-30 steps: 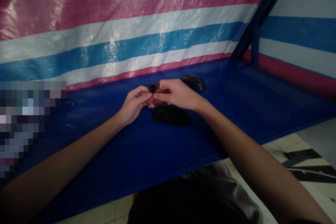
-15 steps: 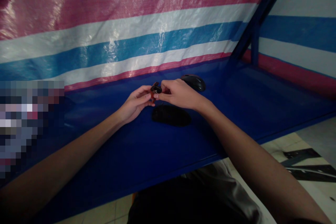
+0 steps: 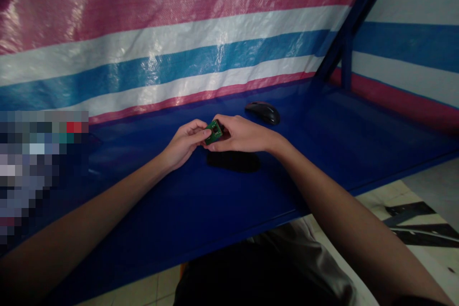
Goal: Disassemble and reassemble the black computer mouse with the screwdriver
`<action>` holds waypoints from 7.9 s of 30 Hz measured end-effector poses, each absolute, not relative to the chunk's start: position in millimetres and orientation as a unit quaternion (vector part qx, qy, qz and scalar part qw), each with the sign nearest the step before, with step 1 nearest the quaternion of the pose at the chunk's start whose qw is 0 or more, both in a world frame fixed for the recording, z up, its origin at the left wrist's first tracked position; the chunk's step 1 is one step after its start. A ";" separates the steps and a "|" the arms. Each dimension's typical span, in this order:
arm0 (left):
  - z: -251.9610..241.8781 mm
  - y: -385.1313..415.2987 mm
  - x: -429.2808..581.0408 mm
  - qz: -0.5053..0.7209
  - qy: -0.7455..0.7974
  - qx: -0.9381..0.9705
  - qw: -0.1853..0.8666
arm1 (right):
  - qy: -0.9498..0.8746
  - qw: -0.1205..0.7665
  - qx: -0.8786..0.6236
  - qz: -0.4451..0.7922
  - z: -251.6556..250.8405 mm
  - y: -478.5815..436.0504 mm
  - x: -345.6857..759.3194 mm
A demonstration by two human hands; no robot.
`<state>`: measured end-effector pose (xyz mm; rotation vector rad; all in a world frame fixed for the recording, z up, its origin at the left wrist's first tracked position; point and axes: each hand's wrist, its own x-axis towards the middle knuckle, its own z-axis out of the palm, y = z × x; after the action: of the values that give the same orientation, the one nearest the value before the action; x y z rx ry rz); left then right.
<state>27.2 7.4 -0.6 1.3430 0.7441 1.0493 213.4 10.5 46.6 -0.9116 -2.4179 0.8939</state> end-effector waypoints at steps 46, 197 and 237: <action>0.3 9.5 24.5 0.443 0.340 0.527 0.640 | -0.864 0.297 -0.296 0.279 46.9 12.4 212.3; 0.2 7.5 27.1 0.408 0.367 0.604 0.578 | -0.913 0.231 -0.335 0.026 39.9 11.6 209.4; 0.5 7.2 29.8 0.425 0.365 0.583 0.588 | -0.915 0.230 -0.330 0.024 41.2 11.4 210.0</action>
<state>29.8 7.2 0.5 1.3592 0.8512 0.9905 210.0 11.4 41.2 -0.9080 -2.5173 0.0655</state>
